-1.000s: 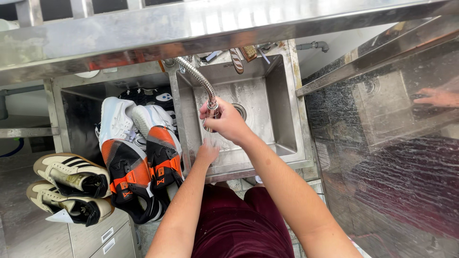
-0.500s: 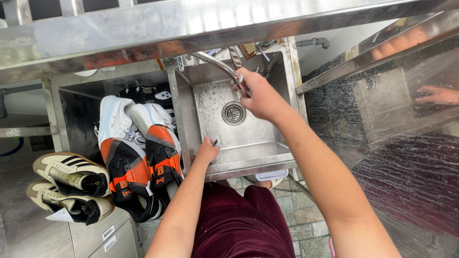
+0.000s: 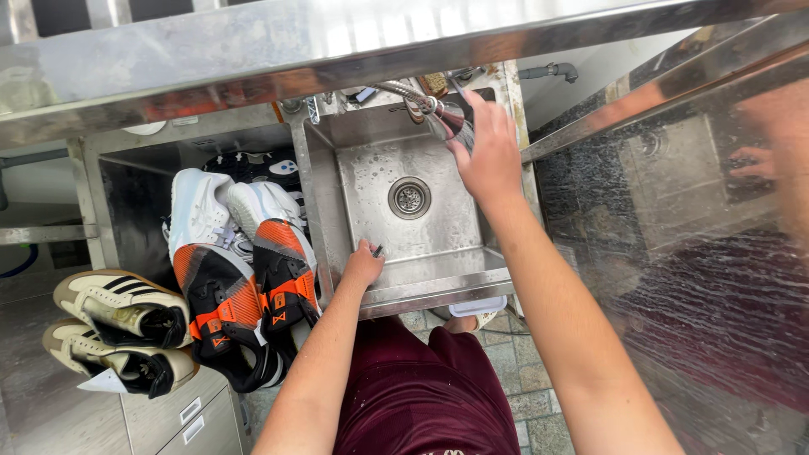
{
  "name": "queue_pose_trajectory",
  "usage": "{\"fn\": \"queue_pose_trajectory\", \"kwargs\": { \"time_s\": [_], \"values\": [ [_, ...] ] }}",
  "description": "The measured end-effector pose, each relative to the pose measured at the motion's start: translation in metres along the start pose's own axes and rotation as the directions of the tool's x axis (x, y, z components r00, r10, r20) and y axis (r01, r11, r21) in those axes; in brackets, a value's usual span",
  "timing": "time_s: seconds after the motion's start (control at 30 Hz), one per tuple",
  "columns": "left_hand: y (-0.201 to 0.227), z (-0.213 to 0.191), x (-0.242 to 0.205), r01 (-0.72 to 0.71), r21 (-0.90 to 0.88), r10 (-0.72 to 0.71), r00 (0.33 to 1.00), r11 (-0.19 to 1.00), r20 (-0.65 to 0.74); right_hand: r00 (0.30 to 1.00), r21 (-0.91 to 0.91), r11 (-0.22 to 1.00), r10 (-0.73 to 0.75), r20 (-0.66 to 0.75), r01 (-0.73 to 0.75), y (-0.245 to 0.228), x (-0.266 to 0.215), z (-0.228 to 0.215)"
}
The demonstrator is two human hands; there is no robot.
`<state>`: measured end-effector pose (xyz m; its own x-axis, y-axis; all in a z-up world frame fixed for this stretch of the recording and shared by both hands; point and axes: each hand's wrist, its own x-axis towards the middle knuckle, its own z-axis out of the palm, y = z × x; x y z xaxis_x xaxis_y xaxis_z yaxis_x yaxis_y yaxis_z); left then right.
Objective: The person washes a pair of black and white shoelaces and two metal sink strainers in a utility sink using water and their hands.
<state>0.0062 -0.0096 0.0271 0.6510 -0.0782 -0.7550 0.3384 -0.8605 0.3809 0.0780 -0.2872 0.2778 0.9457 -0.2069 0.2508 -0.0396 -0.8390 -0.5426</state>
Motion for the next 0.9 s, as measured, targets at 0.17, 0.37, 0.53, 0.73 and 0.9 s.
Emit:
{"fn": "queue_pose_trajectory", "kwargs": {
  "time_s": [0.17, 0.37, 0.53, 0.73, 0.9],
  "values": [
    [-0.012, 0.011, 0.018, -0.089, 0.085, 0.096, 0.991, 0.992, -0.091, 0.992, -0.021, 0.992, 0.127, 0.013, -0.126, 0.049, -0.096, -0.006],
    [-0.008, 0.02, 0.055, -0.005, 0.158, 0.011, 0.999, 0.988, -0.042, 0.948, -0.298, 0.902, 0.316, -0.036, -0.312, 0.1, -0.199, -0.011],
    [0.013, 0.028, 0.062, 0.027, 0.214, -0.008, 0.996, 0.977, -0.088, 0.812, 0.058, 0.821, 0.548, 0.201, -0.568, 0.13, -0.208, -0.005],
    [0.05, 0.035, 0.084, -0.222, 0.093, 0.239, 0.939, 0.971, -0.249, 0.727, -0.27, 0.746, 0.661, 0.187, -0.609, 0.133, -0.205, 0.002],
    [0.163, 0.004, 0.053, -0.657, -0.357, 0.455, 0.734, 0.665, -0.504, 0.843, -0.24, 0.822, 0.537, 0.027, -0.516, 0.136, -0.207, 0.009]
  ]
}}
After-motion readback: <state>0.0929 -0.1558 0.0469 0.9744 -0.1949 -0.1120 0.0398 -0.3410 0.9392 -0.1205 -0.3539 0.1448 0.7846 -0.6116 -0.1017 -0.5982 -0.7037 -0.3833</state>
